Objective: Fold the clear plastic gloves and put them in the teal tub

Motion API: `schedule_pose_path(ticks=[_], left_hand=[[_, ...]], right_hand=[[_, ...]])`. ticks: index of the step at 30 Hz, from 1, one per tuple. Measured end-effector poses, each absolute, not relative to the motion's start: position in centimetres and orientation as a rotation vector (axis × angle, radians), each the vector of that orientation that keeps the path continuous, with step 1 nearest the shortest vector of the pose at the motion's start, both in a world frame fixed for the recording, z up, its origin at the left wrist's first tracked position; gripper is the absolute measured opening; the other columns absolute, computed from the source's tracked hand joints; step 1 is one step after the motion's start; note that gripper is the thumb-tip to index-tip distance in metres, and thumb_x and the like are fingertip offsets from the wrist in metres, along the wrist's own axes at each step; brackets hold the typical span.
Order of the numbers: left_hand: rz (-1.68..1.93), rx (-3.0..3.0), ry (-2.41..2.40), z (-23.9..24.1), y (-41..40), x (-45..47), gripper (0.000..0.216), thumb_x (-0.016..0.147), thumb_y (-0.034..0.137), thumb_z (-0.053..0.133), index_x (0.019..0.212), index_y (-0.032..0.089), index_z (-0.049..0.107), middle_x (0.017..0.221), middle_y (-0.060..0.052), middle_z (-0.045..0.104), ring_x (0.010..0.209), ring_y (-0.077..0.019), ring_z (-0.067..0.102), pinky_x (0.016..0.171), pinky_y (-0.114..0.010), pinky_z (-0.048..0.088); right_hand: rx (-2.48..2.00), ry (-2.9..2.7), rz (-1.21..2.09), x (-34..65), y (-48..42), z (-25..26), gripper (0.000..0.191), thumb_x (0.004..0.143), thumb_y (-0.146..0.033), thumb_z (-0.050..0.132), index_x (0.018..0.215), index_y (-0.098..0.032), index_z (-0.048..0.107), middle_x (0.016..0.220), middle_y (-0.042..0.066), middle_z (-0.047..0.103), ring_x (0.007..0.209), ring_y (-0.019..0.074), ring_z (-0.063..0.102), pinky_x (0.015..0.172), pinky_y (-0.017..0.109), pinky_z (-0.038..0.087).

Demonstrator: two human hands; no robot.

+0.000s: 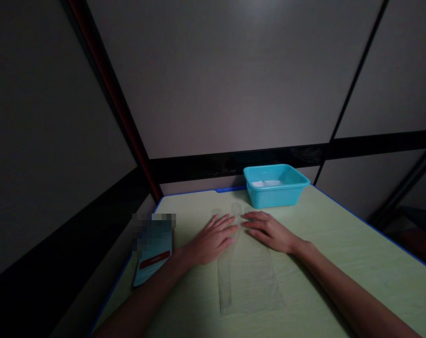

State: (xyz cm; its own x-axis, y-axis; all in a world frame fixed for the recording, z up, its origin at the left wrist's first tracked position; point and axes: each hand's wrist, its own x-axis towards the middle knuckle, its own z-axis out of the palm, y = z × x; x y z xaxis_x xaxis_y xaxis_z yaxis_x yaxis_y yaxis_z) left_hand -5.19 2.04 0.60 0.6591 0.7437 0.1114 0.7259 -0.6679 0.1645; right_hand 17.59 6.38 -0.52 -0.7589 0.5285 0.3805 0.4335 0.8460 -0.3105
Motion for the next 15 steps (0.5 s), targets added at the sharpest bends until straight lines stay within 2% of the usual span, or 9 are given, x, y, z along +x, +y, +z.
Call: schedule_pose_path(ticks=[3, 7, 15], left_hand=[[0.286, 2.746, 1.266, 0.46, 2.10, -5.18, 0.047, 0.089, 0.030, 0.028, 0.132, 0.014, 0.018, 0.137, -0.010, 0.025, 0.127, -0.0164, 0.016, 0.104, -0.038, 0.008], [0.325, 2.731, 1.340, 0.20, 2.35, -5.32, 0.054, 0.087, 0.024, 0.030, 0.134, 0.012, 0.006, 0.138, -0.012, 0.022, 0.126, -0.0168, 0.018, 0.104, -0.037, 0.009], [0.395, 2.678, 1.534, 0.50, 2.69, -5.72, 0.056, 0.086, 0.020, 0.027, 0.134, 0.013, 0.001, 0.131, -0.012, 0.037, 0.120, -0.0175, 0.033, 0.102, -0.037, 0.016]], right_hand=[[-0.805, -2.463, 0.281, 17.69, 6.50, -0.63, 0.030, 0.084, -0.023, 0.038, 0.110, -0.017, 0.053, 0.111, 0.009, 0.055, 0.102, 0.0208, 0.048, 0.088, 0.036, 0.036], [-1.002, -2.411, 0.193, 17.80, 6.63, -0.79, 0.032, 0.080, -0.013, 0.037, 0.109, -0.012, 0.051, 0.103, 0.011, 0.058, 0.094, 0.0209, 0.050, 0.084, 0.035, 0.038], [-1.050, -2.466, 0.153, 17.92, 6.66, -0.97, 0.038, 0.078, -0.010, 0.034, 0.114, -0.011, 0.046, 0.109, 0.011, 0.055, 0.100, 0.0204, 0.047, 0.089, 0.036, 0.032]])
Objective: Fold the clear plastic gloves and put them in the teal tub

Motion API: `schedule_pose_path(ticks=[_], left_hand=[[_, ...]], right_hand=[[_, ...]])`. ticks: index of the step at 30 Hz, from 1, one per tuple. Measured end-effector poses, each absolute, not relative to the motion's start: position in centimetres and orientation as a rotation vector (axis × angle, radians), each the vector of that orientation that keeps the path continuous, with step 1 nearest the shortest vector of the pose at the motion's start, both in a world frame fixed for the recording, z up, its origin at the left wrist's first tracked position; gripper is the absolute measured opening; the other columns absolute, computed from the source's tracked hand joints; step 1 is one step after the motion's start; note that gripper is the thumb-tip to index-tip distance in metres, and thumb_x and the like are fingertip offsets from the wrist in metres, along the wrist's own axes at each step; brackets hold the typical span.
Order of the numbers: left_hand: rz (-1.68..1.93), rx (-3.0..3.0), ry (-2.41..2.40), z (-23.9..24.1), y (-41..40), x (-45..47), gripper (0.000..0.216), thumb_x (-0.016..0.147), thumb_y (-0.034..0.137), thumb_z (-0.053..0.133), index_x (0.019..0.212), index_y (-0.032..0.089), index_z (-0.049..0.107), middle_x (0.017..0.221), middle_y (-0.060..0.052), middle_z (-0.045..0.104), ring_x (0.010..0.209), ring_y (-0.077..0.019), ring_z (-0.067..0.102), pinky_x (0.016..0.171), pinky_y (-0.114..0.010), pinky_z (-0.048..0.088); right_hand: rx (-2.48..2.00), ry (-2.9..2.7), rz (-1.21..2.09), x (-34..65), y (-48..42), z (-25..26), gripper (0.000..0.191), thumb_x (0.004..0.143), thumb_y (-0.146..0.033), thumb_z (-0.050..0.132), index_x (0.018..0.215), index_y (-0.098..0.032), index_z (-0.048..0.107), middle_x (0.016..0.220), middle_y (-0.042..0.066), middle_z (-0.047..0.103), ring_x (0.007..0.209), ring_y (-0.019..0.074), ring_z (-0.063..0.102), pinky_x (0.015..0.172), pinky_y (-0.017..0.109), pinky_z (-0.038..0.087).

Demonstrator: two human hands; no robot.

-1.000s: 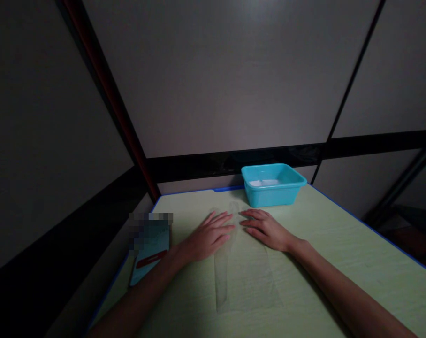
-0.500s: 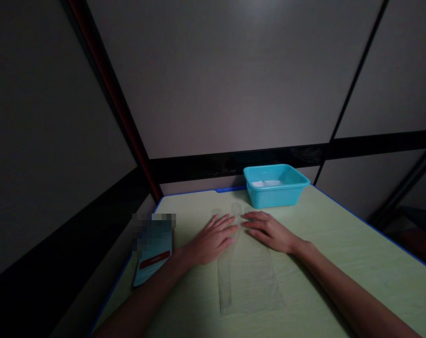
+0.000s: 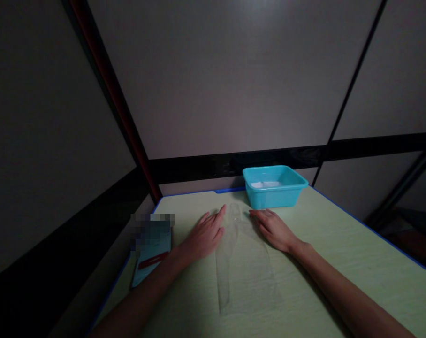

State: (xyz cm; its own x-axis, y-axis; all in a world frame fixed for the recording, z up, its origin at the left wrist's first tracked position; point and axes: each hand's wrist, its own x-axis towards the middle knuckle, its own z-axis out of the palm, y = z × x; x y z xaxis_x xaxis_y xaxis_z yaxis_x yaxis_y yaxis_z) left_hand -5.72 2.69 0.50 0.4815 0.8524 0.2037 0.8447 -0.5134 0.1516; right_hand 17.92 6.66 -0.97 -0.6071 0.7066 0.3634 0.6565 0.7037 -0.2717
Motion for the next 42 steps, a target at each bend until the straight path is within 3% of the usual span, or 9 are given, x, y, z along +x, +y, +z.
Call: schedule_pose_path(ticks=[4, 10, 16, 23, 34, 42], left_hand=[[0.415, 2.642, 1.627, 0.6, 2.9, -5.8, 0.054, 0.084, 0.019, 0.027, 0.133, 0.010, 0.006, 0.127, -0.013, 0.041, 0.116, -0.0173, 0.038, 0.100, -0.035, 0.020], [0.434, 2.628, 1.639, 0.3, 3.1, -5.9, 0.052, 0.084, 0.018, 0.027, 0.133, 0.009, 0.010, 0.131, -0.014, 0.036, 0.120, -0.0177, 0.033, 0.101, -0.038, 0.018], [0.428, 2.744, 1.297, 2.1, 0.4, -2.8, 0.040, 0.085, 0.020, 0.032, 0.124, 0.013, 0.034, 0.134, -0.008, 0.033, 0.123, -0.0158, 0.027, 0.103, -0.032, 0.019], [0.183, 2.787, 0.716, 3.4, -4.8, 1.5, 0.048, 0.087, 0.030, 0.033, 0.128, 0.007, 0.027, 0.138, -0.011, 0.022, 0.127, -0.0161, 0.017, 0.105, -0.028, 0.014], [0.126, 2.817, 0.637, 2.8, -5.0, 1.6, 0.046, 0.087, 0.032, 0.032, 0.127, 0.008, 0.029, 0.138, -0.011, 0.023, 0.127, -0.0185, 0.017, 0.106, -0.033, 0.013], [0.161, 2.785, 0.655, 2.7, -5.3, 1.7, 0.047, 0.086, 0.031, 0.035, 0.127, 0.009, 0.029, 0.138, -0.010, 0.022, 0.127, -0.0184, 0.017, 0.105, -0.030, 0.014]], right_hand=[[-1.028, -2.489, 0.172, 18.0, 6.8, -1.1, 0.043, 0.077, -0.010, 0.034, 0.119, -0.012, 0.040, 0.115, 0.011, 0.052, 0.105, 0.0205, 0.044, 0.093, 0.039, 0.029], [-1.021, -2.394, 0.247, 18.1, 6.6, -0.9, 0.039, 0.077, -0.012, 0.035, 0.116, -0.012, 0.044, 0.110, 0.012, 0.053, 0.102, 0.0209, 0.047, 0.088, 0.036, 0.035], [-0.991, -2.322, 0.338, 18.1, 6.8, -1.0, 0.033, 0.081, -0.021, 0.039, 0.113, -0.013, 0.047, 0.107, 0.011, 0.055, 0.098, 0.0217, 0.050, 0.086, 0.037, 0.039], [-0.946, -2.330, 0.267, 18.6, 7.0, -1.2, 0.037, 0.080, -0.034, 0.049, 0.111, -0.014, 0.048, 0.108, 0.011, 0.055, 0.100, 0.0230, 0.049, 0.087, 0.038, 0.038], [-0.962, -2.459, 0.061, 18.9, 7.2, -1.1, 0.040, 0.080, -0.036, 0.050, 0.113, -0.015, 0.047, 0.111, 0.011, 0.053, 0.102, 0.0248, 0.047, 0.088, 0.041, 0.035], [-0.948, -2.491, 0.088, 18.8, 6.9, -0.7, 0.039, 0.081, -0.036, 0.049, 0.114, -0.015, 0.046, 0.111, 0.012, 0.052, 0.102, 0.0241, 0.047, 0.087, 0.039, 0.037]])
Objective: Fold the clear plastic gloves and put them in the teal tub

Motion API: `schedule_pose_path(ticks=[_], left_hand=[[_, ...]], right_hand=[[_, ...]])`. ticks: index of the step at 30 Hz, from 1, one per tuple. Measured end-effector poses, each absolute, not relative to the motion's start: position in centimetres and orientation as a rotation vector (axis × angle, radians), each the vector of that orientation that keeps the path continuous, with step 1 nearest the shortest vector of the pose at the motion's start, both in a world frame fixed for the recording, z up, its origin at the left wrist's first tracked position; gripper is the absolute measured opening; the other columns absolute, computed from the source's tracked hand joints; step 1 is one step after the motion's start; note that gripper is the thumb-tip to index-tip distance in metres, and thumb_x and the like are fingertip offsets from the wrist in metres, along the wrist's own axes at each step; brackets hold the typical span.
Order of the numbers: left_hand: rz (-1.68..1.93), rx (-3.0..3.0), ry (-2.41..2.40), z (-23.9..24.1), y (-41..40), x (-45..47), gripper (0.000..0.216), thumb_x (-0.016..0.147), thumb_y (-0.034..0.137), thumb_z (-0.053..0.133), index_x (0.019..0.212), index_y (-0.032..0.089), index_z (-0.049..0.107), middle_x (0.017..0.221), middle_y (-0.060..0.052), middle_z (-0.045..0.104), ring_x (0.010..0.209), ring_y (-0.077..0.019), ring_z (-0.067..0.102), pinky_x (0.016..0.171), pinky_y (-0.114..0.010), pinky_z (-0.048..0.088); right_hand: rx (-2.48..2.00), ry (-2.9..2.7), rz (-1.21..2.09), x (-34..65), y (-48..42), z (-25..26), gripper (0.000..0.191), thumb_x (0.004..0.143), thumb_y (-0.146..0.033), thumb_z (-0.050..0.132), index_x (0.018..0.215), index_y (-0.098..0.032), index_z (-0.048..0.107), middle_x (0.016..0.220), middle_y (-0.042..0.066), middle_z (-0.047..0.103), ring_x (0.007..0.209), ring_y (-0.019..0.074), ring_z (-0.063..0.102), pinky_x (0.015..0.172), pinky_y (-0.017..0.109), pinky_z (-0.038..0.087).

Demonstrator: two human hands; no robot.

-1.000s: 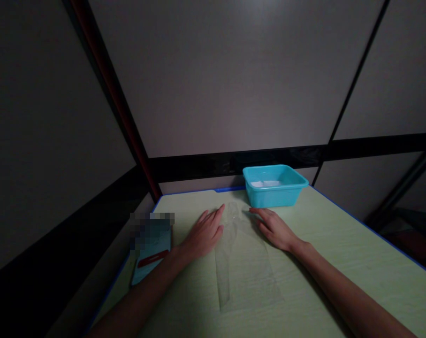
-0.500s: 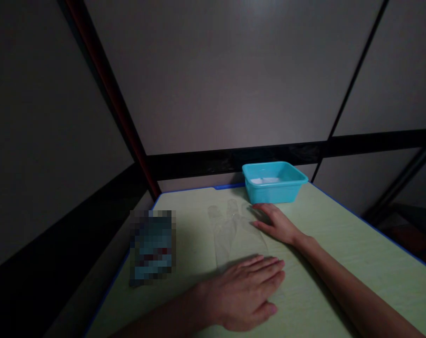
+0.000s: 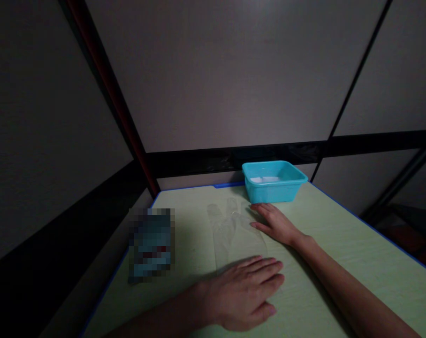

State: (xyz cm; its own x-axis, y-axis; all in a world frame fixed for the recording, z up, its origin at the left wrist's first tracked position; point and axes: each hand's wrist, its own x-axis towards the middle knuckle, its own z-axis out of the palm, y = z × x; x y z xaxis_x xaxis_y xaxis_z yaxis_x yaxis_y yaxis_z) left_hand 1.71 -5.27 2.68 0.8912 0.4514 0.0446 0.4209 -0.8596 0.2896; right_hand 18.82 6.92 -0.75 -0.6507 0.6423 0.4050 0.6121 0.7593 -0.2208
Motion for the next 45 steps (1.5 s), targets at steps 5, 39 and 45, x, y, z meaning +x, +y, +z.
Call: schedule_pose_path(ticks=[5, 39, 45], left_hand=[[0.153, 2.795, 0.632, 2.8, -5.5, 1.8, 0.050, 0.085, 0.032, 0.037, 0.129, 0.011, 0.025, 0.139, -0.009, 0.019, 0.127, -0.0196, 0.015, 0.105, -0.031, 0.013], [0.085, 2.688, 0.405, 3.5, -5.1, 0.5, 0.059, 0.082, 0.021, 0.041, 0.135, 0.019, 0.014, 0.141, -0.004, -0.005, 0.127, -0.0219, 0.001, 0.105, -0.037, 0.008], [0.096, 2.677, 0.521, 4.4, -4.8, 0.5, 0.067, 0.080, 0.036, 0.045, 0.135, 0.014, 0.011, 0.141, -0.008, -0.001, 0.127, -0.0244, 0.001, 0.105, -0.039, 0.010]], right_hand=[[-0.939, -2.466, 0.127, 18.8, 7.0, -0.9, 0.039, 0.081, -0.035, 0.049, 0.114, -0.016, 0.046, 0.111, 0.011, 0.053, 0.103, 0.0241, 0.046, 0.087, 0.040, 0.037], [-0.906, -2.447, 0.216, 18.6, 6.7, -0.9, 0.029, 0.087, -0.026, 0.034, 0.110, -0.015, 0.048, 0.106, 0.011, 0.056, 0.099, 0.0209, 0.049, 0.086, 0.037, 0.038], [-0.898, -2.441, 0.222, 18.6, 6.7, -0.9, 0.030, 0.086, -0.025, 0.034, 0.113, -0.016, 0.046, 0.108, 0.011, 0.055, 0.100, 0.0212, 0.049, 0.085, 0.037, 0.039]])
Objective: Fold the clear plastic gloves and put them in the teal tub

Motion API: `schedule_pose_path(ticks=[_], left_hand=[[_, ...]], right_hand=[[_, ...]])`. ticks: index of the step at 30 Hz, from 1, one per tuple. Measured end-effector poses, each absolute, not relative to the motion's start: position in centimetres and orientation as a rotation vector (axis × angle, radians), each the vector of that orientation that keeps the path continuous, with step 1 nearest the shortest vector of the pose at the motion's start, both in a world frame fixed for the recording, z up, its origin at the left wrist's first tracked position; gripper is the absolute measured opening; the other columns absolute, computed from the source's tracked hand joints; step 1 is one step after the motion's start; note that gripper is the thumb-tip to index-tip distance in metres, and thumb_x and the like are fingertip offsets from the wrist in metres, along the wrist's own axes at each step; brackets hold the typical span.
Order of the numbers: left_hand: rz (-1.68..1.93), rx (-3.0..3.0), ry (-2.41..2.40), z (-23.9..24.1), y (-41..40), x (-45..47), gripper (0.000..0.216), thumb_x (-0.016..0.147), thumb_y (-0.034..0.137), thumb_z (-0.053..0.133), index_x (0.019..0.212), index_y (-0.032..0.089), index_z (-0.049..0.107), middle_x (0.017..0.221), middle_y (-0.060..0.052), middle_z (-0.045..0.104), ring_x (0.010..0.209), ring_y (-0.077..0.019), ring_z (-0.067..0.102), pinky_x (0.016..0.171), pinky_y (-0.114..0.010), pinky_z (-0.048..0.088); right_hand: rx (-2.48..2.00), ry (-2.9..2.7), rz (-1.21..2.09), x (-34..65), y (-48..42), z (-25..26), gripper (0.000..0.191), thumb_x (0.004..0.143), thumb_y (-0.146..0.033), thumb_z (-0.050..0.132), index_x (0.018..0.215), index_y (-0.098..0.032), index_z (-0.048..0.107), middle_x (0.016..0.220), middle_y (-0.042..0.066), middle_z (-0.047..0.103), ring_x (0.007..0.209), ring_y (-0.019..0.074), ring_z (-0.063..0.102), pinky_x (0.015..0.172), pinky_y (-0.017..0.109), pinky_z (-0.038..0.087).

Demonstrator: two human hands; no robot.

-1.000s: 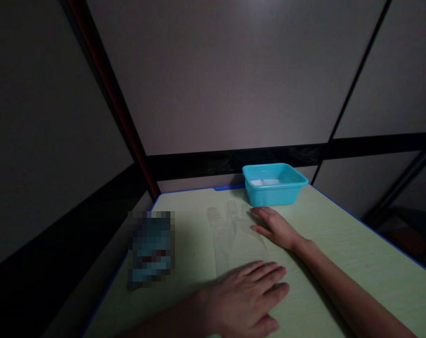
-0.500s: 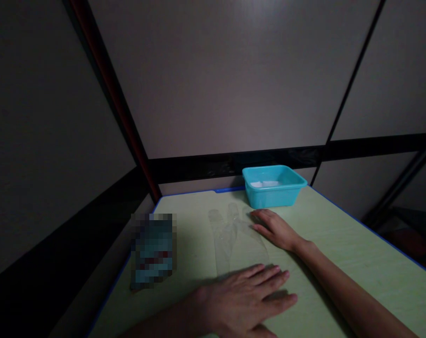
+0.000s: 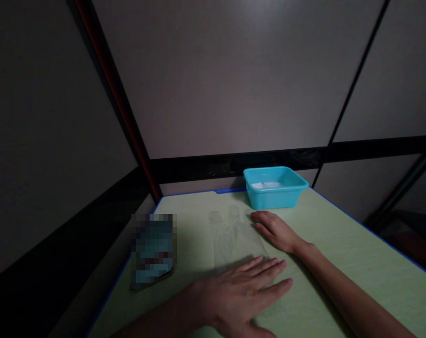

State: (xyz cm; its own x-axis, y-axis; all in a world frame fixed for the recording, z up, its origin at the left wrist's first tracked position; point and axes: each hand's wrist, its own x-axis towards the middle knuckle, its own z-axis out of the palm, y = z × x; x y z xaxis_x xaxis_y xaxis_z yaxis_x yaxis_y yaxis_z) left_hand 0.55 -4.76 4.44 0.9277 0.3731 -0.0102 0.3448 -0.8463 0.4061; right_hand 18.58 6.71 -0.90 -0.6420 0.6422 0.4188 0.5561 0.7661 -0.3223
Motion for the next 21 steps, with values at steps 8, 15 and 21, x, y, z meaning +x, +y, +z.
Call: schedule_pose_path(ticks=[8, 15, 21], left_hand=[[0.102, 2.746, 0.488, 3.5, -5.0, 1.0, 0.070, 0.080, 0.041, 0.044, 0.133, 0.005, 0.014, 0.141, -0.011, 0.008, 0.128, -0.0215, 0.007, 0.106, -0.031, 0.011], [0.096, 2.804, 0.492, 4.1, -5.3, 1.2, 0.060, 0.085, 0.040, 0.035, 0.131, 0.005, 0.020, 0.140, -0.010, 0.015, 0.128, -0.0191, 0.013, 0.106, -0.029, 0.010], [0.066, 2.839, 0.457, 3.9, -4.8, 0.9, 0.054, 0.084, 0.027, 0.037, 0.131, 0.004, 0.022, 0.139, -0.010, 0.018, 0.127, -0.0178, 0.014, 0.105, -0.027, 0.012]], right_hand=[[-0.905, -2.413, 0.296, 18.6, 6.4, -0.6, 0.031, 0.087, -0.025, 0.032, 0.114, -0.016, 0.046, 0.110, 0.010, 0.054, 0.101, 0.0195, 0.050, 0.087, 0.035, 0.040], [-0.676, -2.577, 0.387, 17.6, 5.6, 1.3, 0.039, 0.088, -0.023, 0.029, 0.125, -0.015, 0.039, 0.128, 0.007, 0.042, 0.120, 0.0172, 0.032, 0.101, 0.036, 0.027], [-0.376, -2.823, 0.410, 14.3, 6.0, 3.0, 0.043, 0.088, -0.021, 0.029, 0.130, -0.013, 0.032, 0.135, 0.005, 0.032, 0.125, 0.0133, 0.022, 0.104, 0.029, 0.019]])
